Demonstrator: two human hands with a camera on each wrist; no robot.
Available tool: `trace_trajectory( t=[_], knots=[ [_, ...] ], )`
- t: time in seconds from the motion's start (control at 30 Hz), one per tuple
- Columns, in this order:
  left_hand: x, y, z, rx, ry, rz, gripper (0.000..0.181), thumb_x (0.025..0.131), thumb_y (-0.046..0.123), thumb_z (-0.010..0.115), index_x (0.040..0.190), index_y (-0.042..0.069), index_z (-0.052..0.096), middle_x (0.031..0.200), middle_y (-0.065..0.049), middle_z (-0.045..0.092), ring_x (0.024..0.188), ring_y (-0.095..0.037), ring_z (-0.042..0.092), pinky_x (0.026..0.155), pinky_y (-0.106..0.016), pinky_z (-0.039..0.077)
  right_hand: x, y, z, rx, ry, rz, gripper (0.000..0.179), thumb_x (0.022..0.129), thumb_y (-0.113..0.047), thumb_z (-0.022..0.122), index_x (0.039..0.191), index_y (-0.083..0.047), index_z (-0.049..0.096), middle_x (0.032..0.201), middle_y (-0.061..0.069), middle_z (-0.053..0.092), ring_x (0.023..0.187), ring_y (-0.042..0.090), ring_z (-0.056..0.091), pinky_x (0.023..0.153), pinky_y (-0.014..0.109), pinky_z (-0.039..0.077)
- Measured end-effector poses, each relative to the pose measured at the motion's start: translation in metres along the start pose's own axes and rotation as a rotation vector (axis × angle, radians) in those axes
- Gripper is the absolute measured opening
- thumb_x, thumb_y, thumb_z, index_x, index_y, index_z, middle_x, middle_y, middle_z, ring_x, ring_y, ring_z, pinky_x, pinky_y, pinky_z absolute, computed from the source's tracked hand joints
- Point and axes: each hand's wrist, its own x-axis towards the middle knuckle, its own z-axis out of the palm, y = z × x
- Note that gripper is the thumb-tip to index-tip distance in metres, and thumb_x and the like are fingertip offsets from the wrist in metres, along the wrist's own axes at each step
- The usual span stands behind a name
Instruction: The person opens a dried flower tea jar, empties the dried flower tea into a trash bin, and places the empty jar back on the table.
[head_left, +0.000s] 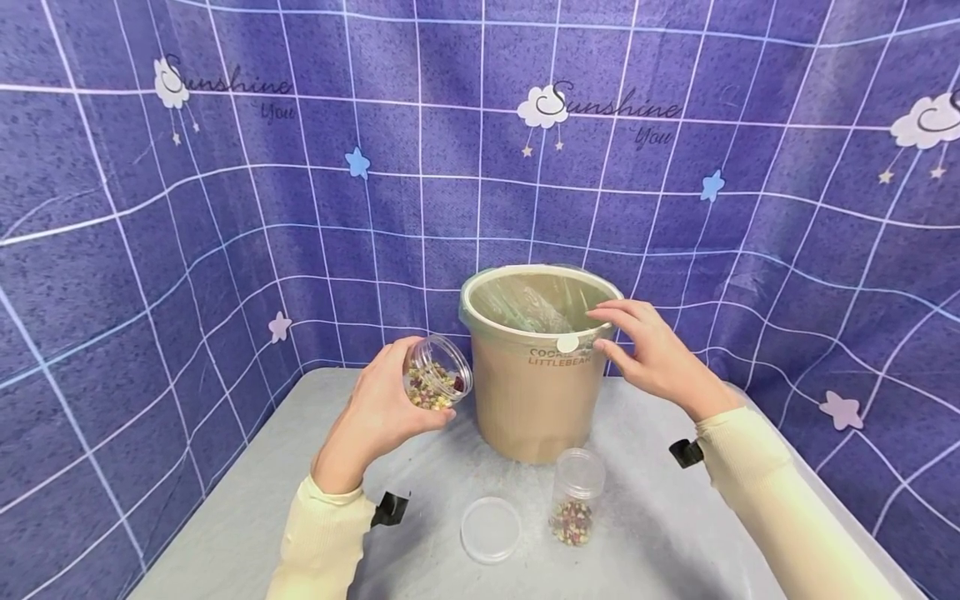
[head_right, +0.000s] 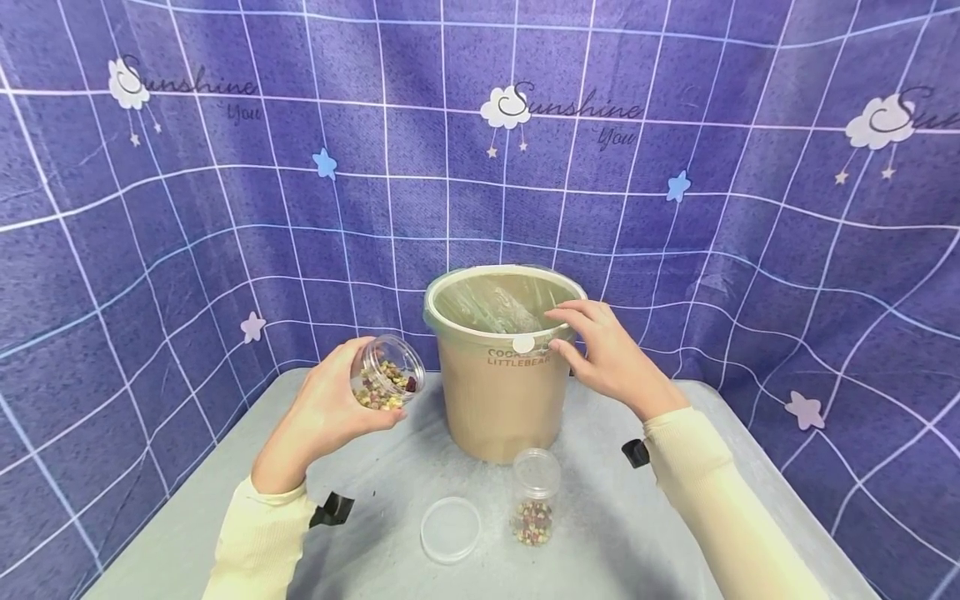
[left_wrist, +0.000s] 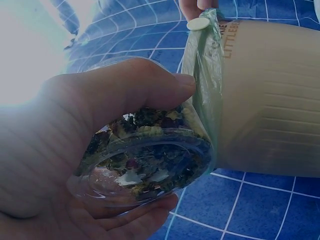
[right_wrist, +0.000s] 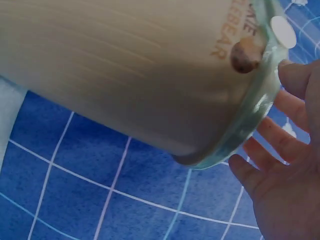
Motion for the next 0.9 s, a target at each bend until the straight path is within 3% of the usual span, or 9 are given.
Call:
trace_trajectory(
  t=[0.17,0.37,0.9],
  knots=[
    [0.001,0.0,0.002,0.003,0.003,0.006,0.095,0.057,0.031,0.097,0.139,0.008,0.055,0.123,-0.011,0.064,0.114,-0.03,0.061,0.099,-0.05,0.049,0.002,0.006,0.003,0.009,-0.001,0.01,0.029,0.091,-0.006,0.075,0.119,-0.008,0.07,0.116,0.012,0.069,0.114,0.034,0.06,0.1,0.052,0.044],
    [0.001,-0.001,0.003,0.001,0.002,0.002,0.094,0.057,0.03,0.097,0.139,0.008,0.055,0.122,-0.011,0.064,0.113,-0.03,0.061,0.099,-0.05,0.049,0.001,0.012,0.01,-0.007,0.055,-0.028,0.019,0.088,-0.002,0.077,0.106,-0.008,0.073,0.103,0.006,0.071,0.103,0.03,0.064,0.09,0.048,0.048],
    [0.005,0.006,0.007,-0.018,0.013,0.004,0.094,0.058,0.028,0.097,0.14,0.006,0.055,0.13,-0.014,0.063,0.12,-0.033,0.06,0.102,-0.052,0.048,-0.001,0.014,0.016,-0.019,0.124,-0.032,0.016,0.087,-0.001,0.078,0.102,-0.004,0.074,0.099,0.01,0.073,0.099,0.035,0.065,0.089,0.052,0.05]
  ],
)
